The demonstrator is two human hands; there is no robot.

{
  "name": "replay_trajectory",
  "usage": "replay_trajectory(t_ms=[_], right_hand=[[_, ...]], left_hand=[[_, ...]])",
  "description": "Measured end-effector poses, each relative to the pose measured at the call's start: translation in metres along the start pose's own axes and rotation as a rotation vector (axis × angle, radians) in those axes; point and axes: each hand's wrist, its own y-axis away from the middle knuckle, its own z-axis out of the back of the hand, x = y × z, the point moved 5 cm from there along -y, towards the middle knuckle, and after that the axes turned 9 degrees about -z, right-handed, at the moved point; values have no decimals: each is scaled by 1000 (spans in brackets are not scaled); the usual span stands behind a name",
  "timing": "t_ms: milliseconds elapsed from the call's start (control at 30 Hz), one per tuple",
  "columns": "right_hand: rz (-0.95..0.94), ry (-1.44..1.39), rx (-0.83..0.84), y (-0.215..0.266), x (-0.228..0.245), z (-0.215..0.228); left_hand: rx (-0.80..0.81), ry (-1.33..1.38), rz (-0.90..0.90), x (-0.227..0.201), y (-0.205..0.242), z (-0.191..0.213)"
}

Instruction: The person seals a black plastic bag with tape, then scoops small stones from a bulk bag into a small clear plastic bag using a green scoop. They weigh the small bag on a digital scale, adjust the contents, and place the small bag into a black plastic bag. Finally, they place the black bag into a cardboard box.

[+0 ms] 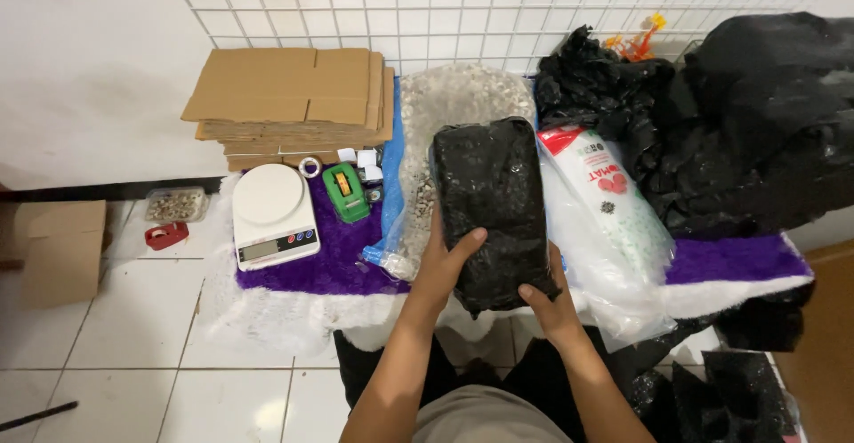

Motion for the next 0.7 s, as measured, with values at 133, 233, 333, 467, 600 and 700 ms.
replay_trajectory(t_ms=[133, 233, 333, 467, 600, 700], right_hand=[[49, 19, 82, -10, -21, 20], [55, 140, 277, -20, -15, 24], [73, 43, 340, -25, 45, 0], [197, -2, 270, -40, 54, -5], [132, -46, 222, -44, 41, -5], [90, -105, 203, -44, 44, -7]], left_hand=[[-5, 60, -69, 2, -2, 4], [-64, 100, -98, 16, -9, 15], [-34, 132, -67, 31, -13, 16], [28, 86, -84, 23, -10, 3], [95, -22, -46, 49, -21, 16], [120, -17, -61, 44, -21, 17]])
